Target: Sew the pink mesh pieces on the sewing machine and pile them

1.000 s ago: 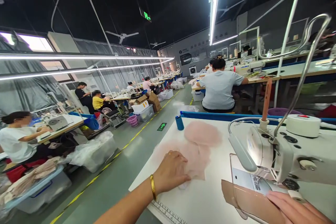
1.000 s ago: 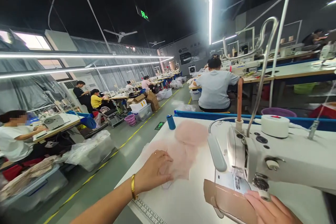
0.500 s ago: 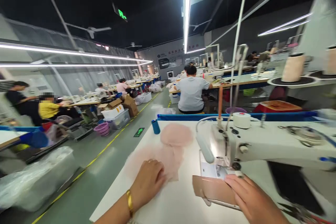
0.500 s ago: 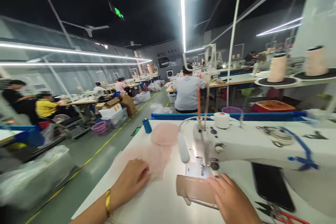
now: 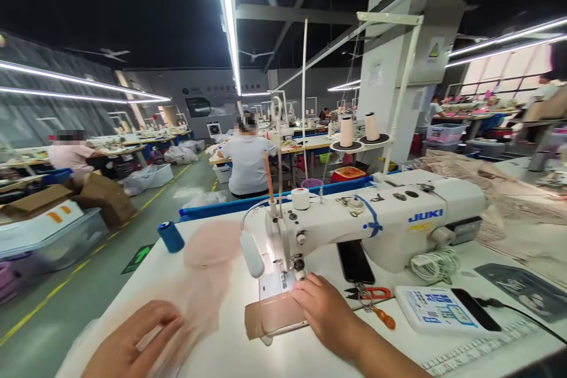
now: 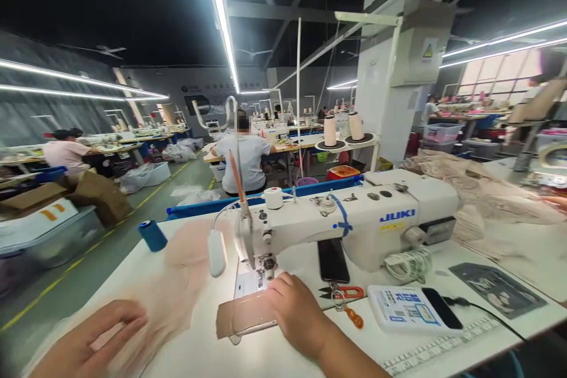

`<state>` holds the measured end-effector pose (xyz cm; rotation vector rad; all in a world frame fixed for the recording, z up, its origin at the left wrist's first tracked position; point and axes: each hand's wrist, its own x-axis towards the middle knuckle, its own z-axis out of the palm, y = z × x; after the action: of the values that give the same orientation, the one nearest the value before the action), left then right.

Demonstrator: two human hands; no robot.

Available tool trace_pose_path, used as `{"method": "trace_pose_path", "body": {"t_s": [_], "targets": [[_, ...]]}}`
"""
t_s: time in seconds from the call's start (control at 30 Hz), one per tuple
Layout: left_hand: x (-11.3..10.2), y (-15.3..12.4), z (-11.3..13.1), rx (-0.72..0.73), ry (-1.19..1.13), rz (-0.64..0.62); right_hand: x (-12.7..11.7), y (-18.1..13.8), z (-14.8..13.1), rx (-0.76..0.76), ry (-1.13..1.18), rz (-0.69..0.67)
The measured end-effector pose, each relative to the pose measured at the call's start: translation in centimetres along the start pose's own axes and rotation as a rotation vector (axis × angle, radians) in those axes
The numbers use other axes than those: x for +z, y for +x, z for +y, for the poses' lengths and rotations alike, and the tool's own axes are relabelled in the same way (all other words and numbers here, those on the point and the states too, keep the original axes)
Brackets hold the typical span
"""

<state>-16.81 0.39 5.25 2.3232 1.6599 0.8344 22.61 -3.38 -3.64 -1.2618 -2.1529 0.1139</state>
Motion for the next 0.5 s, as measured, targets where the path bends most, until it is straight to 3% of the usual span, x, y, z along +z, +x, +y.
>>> {"method": "trace_pose_path", "body": {"t_s": [0.13, 0.2, 0.3, 0.37, 0.43, 0.5], "targets": [[-0.7, -1.4, 8.5, -0.116, -0.507, -0.307, -0.7, -0.8, -1.9, -0.104, 0.214, -0.009], [0.2, -1.6, 11.2, -0.176, -0.790, -0.428, -0.6, -1.2, -3.0, 0.000, 0.429, -0.014], [2.4, -1.6, 12.8, -0.223, -1.073, -0.516, -0.1, -1.5, -5.1, 0.282, 0.883, -0.083], [3.8, -1.4, 12.8, -0.248, -1.142, -0.546, 0.1, -1.4, -6.4, 0.405, 1.101, -0.112], [5.1, -1.2, 12.6, -0.272, -1.114, -0.533, 0.0, -1.1, -7.3, 0.496, 1.193, -0.067], [5.9, -1.2, 12.4, -0.260, -0.984, -0.420, -0.4, -0.9, -7.5, 0.576, 1.200, 0.003]]}}
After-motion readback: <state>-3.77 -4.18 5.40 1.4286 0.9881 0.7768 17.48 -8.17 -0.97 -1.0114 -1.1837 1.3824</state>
